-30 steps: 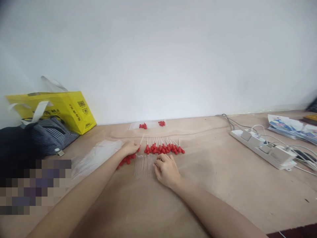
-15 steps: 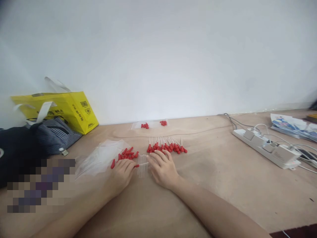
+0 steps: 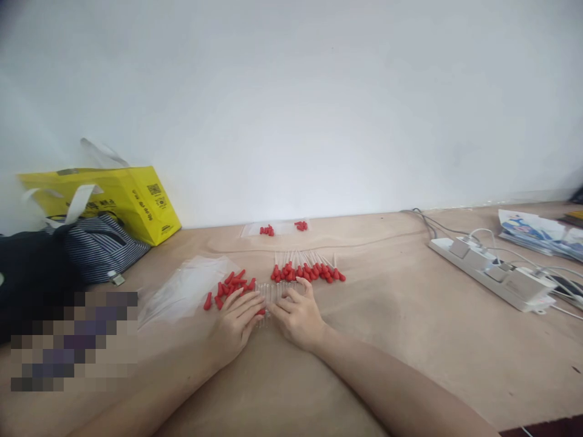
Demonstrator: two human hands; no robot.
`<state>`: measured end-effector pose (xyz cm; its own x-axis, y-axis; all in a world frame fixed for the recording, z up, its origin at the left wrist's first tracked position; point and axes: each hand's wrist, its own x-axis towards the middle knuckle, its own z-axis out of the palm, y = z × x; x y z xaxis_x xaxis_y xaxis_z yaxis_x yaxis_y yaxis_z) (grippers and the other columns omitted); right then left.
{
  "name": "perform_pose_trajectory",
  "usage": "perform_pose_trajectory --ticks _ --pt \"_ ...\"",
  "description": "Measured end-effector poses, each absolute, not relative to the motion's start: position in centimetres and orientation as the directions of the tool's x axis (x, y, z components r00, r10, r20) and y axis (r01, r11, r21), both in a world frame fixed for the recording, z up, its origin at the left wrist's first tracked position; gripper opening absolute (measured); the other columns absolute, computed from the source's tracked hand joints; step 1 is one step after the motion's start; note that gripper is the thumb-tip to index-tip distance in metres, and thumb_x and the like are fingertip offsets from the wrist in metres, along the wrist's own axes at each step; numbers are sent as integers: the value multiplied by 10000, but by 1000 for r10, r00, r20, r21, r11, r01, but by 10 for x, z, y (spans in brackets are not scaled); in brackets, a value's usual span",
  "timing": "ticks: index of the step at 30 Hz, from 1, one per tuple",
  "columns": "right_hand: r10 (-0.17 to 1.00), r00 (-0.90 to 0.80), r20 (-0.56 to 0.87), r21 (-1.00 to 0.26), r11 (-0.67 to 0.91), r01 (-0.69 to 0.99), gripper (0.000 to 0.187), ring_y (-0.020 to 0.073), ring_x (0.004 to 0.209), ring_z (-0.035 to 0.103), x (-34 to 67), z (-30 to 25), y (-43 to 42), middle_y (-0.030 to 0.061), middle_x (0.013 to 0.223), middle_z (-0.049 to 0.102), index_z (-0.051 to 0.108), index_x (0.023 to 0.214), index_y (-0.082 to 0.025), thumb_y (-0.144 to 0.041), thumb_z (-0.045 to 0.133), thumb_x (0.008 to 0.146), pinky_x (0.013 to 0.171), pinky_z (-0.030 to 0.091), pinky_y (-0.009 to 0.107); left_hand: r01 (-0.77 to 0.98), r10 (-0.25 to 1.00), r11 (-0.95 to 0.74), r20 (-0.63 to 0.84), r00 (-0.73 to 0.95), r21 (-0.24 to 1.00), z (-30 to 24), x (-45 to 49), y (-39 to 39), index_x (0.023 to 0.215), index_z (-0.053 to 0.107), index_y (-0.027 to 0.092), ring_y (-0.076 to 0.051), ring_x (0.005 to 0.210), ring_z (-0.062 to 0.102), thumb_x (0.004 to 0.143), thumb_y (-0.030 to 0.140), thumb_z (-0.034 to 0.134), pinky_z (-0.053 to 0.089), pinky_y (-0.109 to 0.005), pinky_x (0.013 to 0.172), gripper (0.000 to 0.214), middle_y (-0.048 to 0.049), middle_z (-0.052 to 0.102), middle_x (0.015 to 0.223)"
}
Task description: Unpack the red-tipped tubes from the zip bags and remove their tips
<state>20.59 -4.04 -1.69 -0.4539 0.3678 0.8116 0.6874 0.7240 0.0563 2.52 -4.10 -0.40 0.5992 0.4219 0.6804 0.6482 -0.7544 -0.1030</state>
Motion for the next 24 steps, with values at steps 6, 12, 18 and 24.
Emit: perform_pose_trajectory --ticks 6,12,18,24 --pt "388 -481 787 75 713 697 175 112 703 493 204 -17 -46 -41 554 565 591 807 -214 -127 440 800 962 152 447 647 447 -759 664 599 -72 -2 22 -46 845 634 204 -196 1004 554 820 139 405 318 -462 933 239 -22 672 956" --pt "394 -473 788 55 720 691 169 114 696 498 204 -17 -51 -52 511 531 589 759 -223 -137 448 795 948 158 452 675 496 -733 614 614 -83 4 20 -53 798 649 241 -208 1003 556 818 165 417 266 -508 952 246 -14 680 935" --pt "406 -422 811 24 697 717 170 115 671 483 211 -14 -51 -48 494 524 584 727 -211 -170 446 817 913 181 440 696 491 -712 646 584 -88 3 10 -51 789 633 219 -197 968 571 812 117 384 272 -491 935 270 -10 683 922" --pt "479 -417 772 16 642 766 171 100 546 442 223 -18 -46 -21 554 530 614 802 -210 -218 446 834 597 311 263 750 526 -661 693 494 -33 1 -5 -49 825 629 204 -170 811 571 841 205 396 434 -325 719 234 -51 649 849"
